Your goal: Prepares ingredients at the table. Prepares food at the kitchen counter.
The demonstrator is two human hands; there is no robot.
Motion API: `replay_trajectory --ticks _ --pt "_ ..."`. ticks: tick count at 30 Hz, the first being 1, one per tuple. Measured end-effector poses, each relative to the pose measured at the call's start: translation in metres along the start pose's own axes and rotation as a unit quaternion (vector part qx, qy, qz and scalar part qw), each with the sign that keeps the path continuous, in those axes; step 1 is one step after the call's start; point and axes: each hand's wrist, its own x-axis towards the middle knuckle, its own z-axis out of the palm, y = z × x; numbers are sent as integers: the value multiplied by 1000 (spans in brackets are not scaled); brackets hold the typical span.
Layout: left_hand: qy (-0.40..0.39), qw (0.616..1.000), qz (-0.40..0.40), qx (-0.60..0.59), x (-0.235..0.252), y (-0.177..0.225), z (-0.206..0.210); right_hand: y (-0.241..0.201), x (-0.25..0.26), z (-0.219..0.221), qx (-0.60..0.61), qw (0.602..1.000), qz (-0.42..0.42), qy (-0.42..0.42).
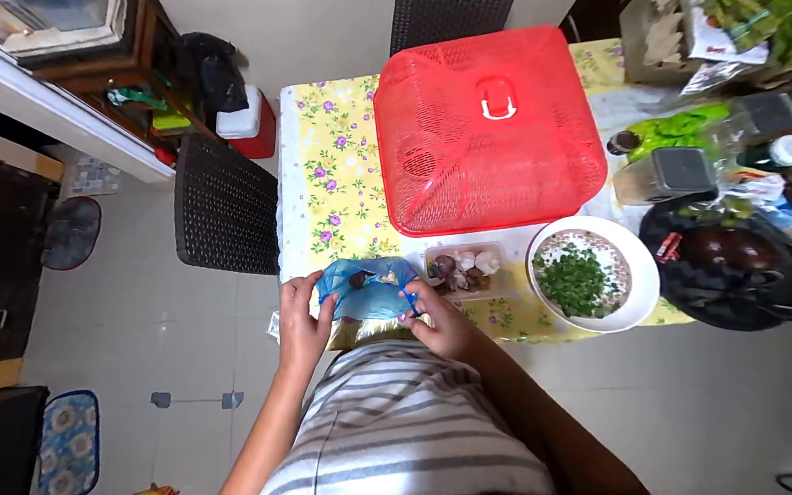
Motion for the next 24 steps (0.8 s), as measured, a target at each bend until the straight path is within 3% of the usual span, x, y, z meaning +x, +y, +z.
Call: replay_trajectory --ticks 2,5,7,9,11,14,18,21,24 --pt "25 995 93 -21 1 9 0 4 -1 -1 1 1000 5 12" --pt "-91 983 145 -60 9 23 9 11 -2 1 10 1000 -1 25" --pt "-250 965 74 -10 22 39 16 13 -2 3 13 999 -7 35" --pt "-417 905 -21 84 43 49 33 13 -2 5 19 999 1 48" --pt "-498 846 -78 172 56 40 65 13 -1 6 29 998 21 52" --pt "-500 828 -94 235 60 11 114 11 4 7 33 997 50 54" --pt "-479 838 -78 248 64 4 139 -4 11 4 41 996 61 47" --pt "-451 865 -61 212 66 0 140 -6 16 5 25 997 52 51" --pt "-481 849 -99 194 76 35 113 -8 20 4 19 997 65 34"
